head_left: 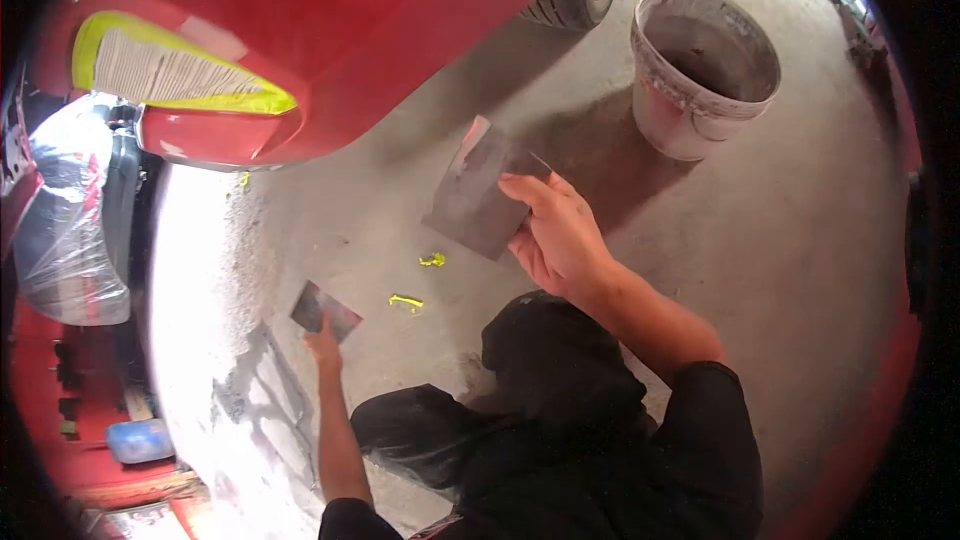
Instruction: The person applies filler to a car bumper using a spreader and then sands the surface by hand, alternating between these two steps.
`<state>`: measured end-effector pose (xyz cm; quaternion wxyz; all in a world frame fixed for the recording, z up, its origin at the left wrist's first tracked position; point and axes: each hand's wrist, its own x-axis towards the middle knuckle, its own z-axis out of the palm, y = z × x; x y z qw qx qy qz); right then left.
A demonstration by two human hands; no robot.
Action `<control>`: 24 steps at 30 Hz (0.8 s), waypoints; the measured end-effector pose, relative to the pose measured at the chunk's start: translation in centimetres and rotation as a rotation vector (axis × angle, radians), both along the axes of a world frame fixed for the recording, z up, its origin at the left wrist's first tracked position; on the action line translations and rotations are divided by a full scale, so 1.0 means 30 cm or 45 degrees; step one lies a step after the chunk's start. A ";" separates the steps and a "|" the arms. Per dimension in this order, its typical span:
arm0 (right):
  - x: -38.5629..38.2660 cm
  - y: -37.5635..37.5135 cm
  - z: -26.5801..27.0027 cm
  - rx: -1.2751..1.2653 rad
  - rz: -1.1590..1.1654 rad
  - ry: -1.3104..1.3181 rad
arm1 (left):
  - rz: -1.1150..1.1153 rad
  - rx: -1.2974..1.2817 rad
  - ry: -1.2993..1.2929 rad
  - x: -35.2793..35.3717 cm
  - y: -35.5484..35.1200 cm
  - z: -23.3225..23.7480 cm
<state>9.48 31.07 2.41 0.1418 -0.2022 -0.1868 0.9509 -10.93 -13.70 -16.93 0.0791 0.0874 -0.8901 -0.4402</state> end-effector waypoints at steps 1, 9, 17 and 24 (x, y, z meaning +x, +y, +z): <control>-0.020 0.009 -0.049 -0.043 -0.025 0.060 | -0.042 -0.154 -0.016 0.025 -0.007 -0.005; -0.124 0.041 -0.070 -0.327 -0.091 0.104 | -0.255 -0.280 -0.206 0.075 -0.120 -0.026; -0.222 0.046 -0.051 -0.321 0.014 0.118 | -0.344 -0.476 -0.244 0.090 0.001 0.030; -0.294 0.058 -0.038 -0.367 -0.019 0.209 | -0.351 -0.551 -0.275 0.051 -0.017 -0.005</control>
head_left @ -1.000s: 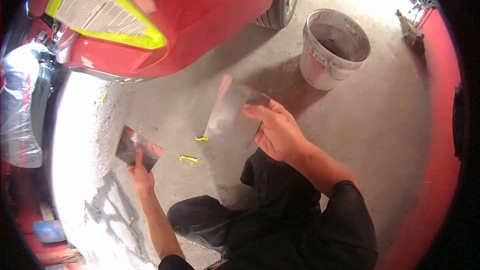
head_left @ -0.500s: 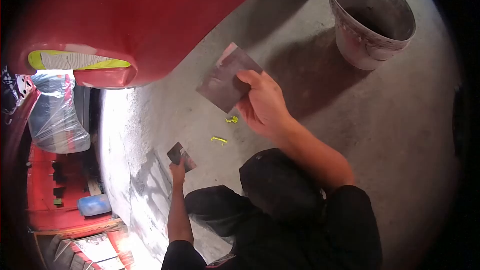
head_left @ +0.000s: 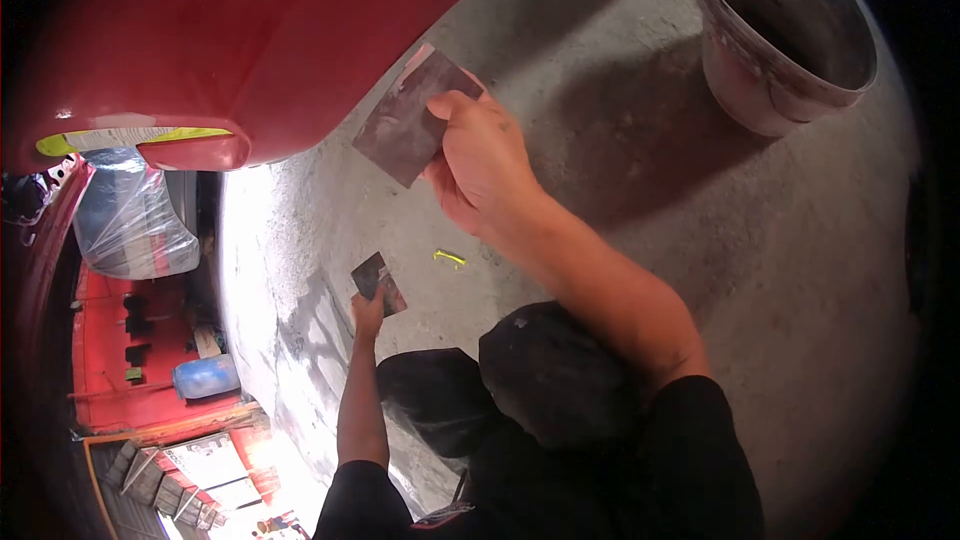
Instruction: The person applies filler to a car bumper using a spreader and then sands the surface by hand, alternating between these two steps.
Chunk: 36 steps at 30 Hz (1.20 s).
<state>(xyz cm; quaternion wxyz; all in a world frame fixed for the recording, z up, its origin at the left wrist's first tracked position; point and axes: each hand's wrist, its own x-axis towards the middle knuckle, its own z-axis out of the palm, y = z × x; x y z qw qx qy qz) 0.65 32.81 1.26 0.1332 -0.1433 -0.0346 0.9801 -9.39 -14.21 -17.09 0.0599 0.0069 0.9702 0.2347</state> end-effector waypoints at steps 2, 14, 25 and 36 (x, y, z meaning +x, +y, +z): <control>-0.021 -0.003 -0.015 -0.009 -0.001 0.043 | -0.010 -0.001 -0.009 0.026 0.076 0.037; -0.023 0.007 0.059 -0.020 -0.030 0.081 | -0.030 0.057 -0.018 0.014 0.082 0.018; -0.056 -0.022 -0.002 0.069 -0.100 0.050 | -0.047 -0.028 -0.032 0.028 0.097 0.044; -0.057 -0.021 0.012 0.032 -0.065 0.113 | -0.036 -0.008 -0.025 0.024 0.078 0.031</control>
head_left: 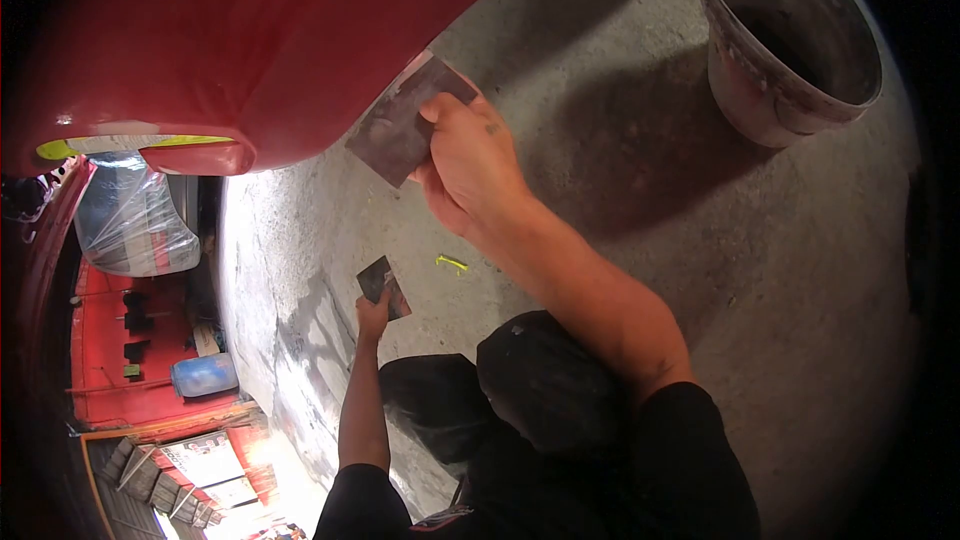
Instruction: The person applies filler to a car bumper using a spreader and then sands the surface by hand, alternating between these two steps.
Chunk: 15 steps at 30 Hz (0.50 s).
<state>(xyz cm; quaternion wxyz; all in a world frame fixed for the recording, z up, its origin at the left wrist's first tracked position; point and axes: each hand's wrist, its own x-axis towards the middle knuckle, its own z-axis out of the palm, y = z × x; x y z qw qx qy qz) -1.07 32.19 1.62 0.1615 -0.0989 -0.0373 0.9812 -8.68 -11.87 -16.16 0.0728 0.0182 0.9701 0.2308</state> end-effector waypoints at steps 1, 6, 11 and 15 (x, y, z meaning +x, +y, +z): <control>0.004 0.004 0.009 -0.003 0.003 0.020 | 0.007 0.007 -0.002 -0.001 -0.004 -0.002; 0.007 0.018 0.051 0.090 0.058 -0.049 | 0.006 0.023 0.010 -0.008 -0.025 -0.014; -0.003 -0.008 0.013 0.111 -0.130 -0.031 | -0.026 0.051 0.011 0.000 -0.008 0.001; 0.018 0.007 0.006 0.013 -0.030 -0.189 | -0.039 0.098 -0.006 -0.027 -0.046 -0.038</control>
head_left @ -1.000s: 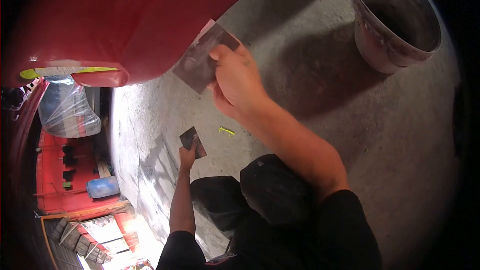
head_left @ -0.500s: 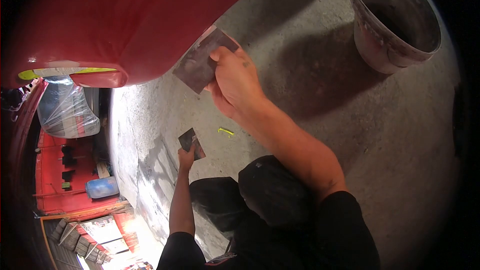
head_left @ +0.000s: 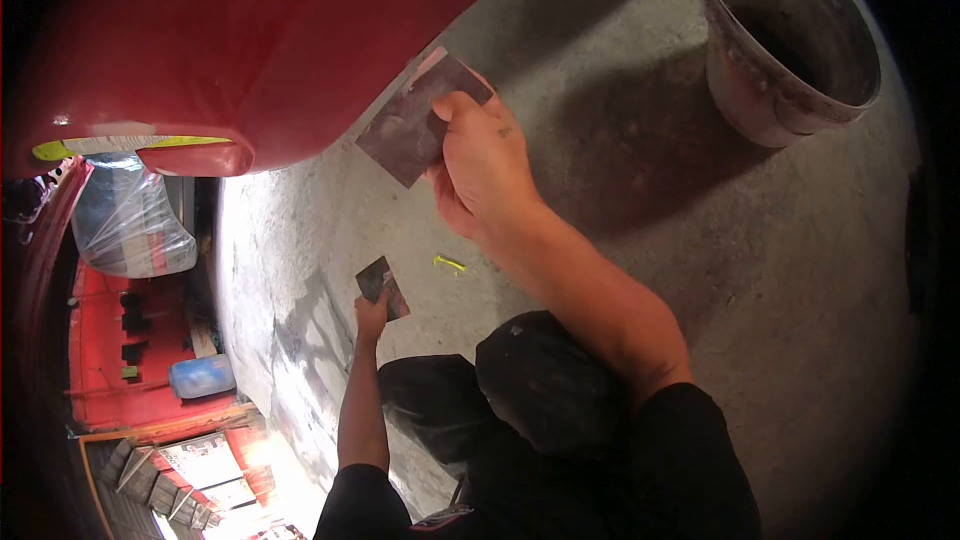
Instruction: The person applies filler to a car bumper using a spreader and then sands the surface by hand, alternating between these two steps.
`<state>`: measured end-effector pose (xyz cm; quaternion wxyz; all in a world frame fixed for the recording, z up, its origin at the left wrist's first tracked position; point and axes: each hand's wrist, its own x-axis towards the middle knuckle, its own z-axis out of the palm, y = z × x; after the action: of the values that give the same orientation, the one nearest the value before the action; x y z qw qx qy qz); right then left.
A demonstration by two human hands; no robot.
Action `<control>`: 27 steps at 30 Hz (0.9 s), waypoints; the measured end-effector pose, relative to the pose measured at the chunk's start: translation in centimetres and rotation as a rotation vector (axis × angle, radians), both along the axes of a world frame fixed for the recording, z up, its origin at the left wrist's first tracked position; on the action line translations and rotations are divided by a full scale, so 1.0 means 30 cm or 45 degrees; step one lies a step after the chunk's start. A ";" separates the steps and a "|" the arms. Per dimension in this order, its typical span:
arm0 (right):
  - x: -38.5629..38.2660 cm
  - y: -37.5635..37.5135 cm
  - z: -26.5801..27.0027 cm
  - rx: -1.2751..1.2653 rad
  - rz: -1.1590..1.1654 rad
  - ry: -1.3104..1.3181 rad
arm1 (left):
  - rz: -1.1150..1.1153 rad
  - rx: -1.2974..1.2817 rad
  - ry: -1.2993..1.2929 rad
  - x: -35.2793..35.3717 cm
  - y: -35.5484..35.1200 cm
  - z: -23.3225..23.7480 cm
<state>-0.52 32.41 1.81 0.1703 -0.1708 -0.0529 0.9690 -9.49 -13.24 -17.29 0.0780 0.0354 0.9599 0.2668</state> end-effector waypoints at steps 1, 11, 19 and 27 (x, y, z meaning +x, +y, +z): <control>0.001 -0.001 0.002 -0.020 -0.008 -0.003 | -0.002 -0.003 -0.008 -0.007 -0.010 -0.008; -0.003 0.046 0.052 0.128 0.055 0.189 | 0.020 0.046 -0.014 0.003 0.007 -0.009; 0.000 0.030 0.011 0.103 0.008 0.022 | 0.034 -0.083 -0.045 0.016 0.038 0.024; -0.012 0.034 0.019 0.104 0.046 0.140 | 0.036 -0.125 -0.041 0.011 0.015 0.015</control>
<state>-0.89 33.44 2.37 0.1622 -0.1092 -0.0860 0.9769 -9.16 -12.80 -16.84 0.0912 0.0138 0.9709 0.2212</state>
